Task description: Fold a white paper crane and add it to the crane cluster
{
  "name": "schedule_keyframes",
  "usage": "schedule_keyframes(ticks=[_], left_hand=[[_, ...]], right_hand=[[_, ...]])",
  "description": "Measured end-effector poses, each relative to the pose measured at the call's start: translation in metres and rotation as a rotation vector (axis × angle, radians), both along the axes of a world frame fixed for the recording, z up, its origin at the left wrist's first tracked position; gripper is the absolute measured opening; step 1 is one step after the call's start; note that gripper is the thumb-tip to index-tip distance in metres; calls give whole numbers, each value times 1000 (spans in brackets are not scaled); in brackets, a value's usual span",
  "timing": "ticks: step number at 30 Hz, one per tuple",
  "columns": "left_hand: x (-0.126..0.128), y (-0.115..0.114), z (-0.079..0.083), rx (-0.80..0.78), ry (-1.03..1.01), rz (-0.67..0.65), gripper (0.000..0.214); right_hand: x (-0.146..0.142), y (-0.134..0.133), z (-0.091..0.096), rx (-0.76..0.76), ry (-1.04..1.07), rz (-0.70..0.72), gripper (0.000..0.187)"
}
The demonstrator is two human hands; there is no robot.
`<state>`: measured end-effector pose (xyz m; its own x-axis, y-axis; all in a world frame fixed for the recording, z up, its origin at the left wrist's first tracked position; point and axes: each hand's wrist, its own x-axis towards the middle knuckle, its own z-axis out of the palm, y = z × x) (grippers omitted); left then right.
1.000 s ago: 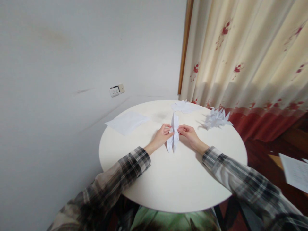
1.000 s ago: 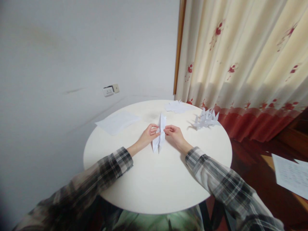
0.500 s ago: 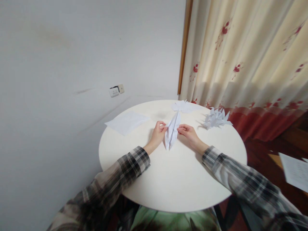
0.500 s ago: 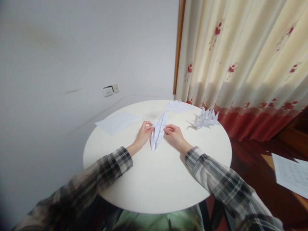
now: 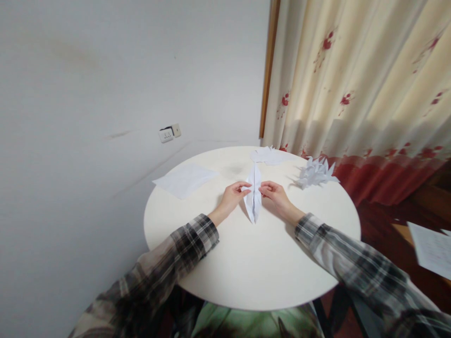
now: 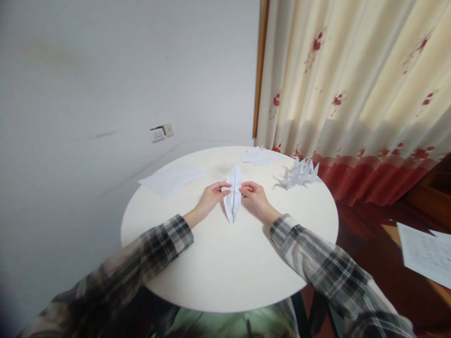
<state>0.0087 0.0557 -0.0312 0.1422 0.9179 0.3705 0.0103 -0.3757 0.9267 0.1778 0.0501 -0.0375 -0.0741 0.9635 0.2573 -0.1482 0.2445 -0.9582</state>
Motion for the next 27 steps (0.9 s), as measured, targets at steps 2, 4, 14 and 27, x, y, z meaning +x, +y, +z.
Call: schedule_keyframes(ticks=[2,4,14,27], left_hand=[[0,0,0,-1,16,-4,24],[1,-1,-1,-7,13,-14,29],[1,4,-7,-16,-49,-27,37],[1,2,-7,-6,-61,-33,32]], right_hand=[[-1,1,0,28,-11,-21,24],[-2,3,-1,63,-20,-46,25],[-5,-5,-1,232,-350,-151,40],[1,-7,-5,519,-774,-197,41]])
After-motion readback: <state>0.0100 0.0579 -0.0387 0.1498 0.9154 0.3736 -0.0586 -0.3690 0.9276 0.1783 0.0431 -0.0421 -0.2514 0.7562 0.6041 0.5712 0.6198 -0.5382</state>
